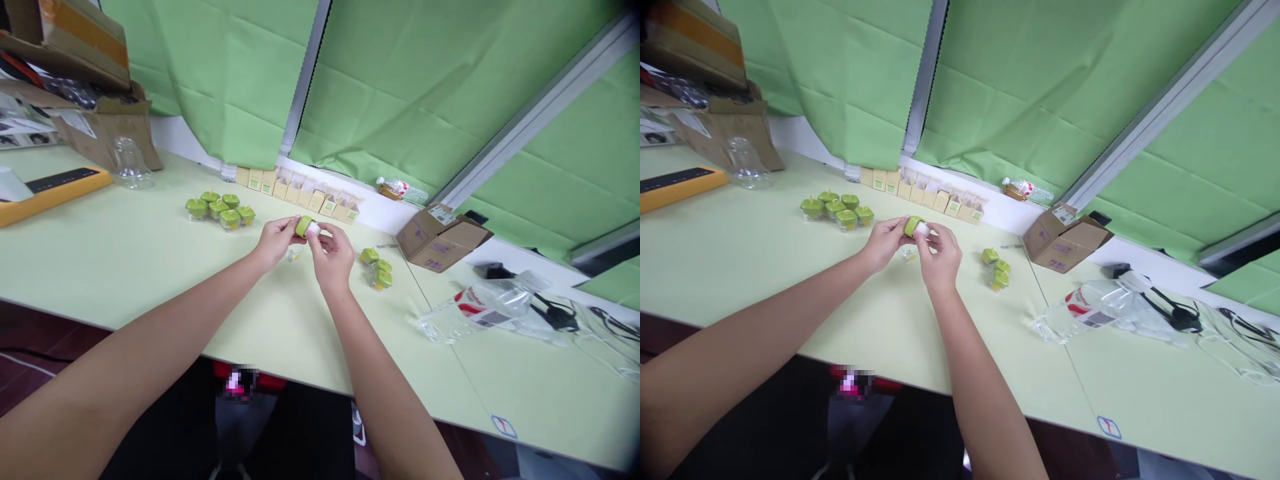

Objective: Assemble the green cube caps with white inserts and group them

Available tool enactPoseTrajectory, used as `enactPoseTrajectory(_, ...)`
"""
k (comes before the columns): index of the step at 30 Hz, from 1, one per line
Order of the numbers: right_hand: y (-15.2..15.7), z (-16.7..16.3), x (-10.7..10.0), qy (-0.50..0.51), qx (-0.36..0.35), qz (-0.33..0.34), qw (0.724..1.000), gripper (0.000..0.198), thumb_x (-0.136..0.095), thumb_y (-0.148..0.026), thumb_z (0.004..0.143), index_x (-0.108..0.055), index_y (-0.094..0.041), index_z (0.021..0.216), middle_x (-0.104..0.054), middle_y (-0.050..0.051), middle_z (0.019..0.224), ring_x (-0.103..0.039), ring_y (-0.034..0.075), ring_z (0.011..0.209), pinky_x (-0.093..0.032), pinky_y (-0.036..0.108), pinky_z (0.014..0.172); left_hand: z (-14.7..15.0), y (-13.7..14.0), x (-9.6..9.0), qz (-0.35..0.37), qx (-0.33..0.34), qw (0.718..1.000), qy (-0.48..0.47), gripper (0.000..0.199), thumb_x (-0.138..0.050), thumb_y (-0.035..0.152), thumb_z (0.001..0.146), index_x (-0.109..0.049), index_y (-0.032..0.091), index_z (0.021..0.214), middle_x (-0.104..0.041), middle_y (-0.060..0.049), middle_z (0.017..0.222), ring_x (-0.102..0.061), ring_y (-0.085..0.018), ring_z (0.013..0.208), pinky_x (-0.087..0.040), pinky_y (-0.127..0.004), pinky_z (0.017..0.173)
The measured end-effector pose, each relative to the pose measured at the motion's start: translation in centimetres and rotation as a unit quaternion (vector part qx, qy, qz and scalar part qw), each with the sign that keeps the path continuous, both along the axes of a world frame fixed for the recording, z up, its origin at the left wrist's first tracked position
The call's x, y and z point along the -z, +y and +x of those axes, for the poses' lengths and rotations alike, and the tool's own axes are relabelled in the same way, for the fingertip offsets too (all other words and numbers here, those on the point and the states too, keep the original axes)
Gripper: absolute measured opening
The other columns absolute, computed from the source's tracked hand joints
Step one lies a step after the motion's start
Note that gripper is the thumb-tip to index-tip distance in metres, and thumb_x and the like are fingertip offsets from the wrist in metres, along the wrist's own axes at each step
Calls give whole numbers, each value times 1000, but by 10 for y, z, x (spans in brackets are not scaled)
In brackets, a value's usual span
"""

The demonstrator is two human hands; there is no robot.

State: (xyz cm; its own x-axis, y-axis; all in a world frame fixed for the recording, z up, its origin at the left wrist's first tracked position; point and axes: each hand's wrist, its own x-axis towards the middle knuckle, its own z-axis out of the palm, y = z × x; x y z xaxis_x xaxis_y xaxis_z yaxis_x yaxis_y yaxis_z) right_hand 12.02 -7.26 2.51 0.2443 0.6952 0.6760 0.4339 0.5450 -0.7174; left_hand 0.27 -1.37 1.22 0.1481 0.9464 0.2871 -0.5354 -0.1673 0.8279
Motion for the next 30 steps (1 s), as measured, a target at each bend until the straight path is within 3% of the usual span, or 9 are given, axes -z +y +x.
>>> enactPoseTrajectory(9, 0, 7, -4, -142, -1, 28, 989, 33, -68, -33, 83, -63, -26, 115, -64, 7, 111, -65, 21, 93, -58, 40, 89, 1, 3, 3, -25, 4, 999, -21, 39, -75, 47, 75, -73, 9, 84, -70, -6, 80, -64, -15, 73, -57, -32, 73)
enactPoseTrajectory(18, 1, 11, -2, -182, -2, 17, 983, 32, -66, -30, 85, -64, -26, 116, -67, 7, 111, -65, 23, 93, -58, 42, 88, -1, 0, 3, -27, 15, 1000, -5, 35, -73, 44, 78, -72, 9, 82, -70, -7, 81, -65, -15, 73, -56, -31, 73)
enactPoseTrajectory(25, 2, 7, 6, -157, 18, -3, 987, 35, -64, -35, 86, -64, -29, 121, -69, 5, 114, -68, 24, 94, -56, 45, 92, 0, 2, 4, -37, 22, 999, -13, 36, -73, 44, 79, -72, 9, 84, -70, -7, 78, -65, -15, 71, -56, -31, 72)
enactPoseTrajectory(30, 3, 6, 12, -146, 12, -2, 989, 38, -61, -38, 89, -63, -31, 126, -63, 4, 131, -64, 27, 112, -50, 47, 104, 1, 3, 5, -45, 25, 998, -33, 35, -74, 43, 79, -72, 9, 85, -69, -6, 77, -65, -14, 70, -56, -30, 72)
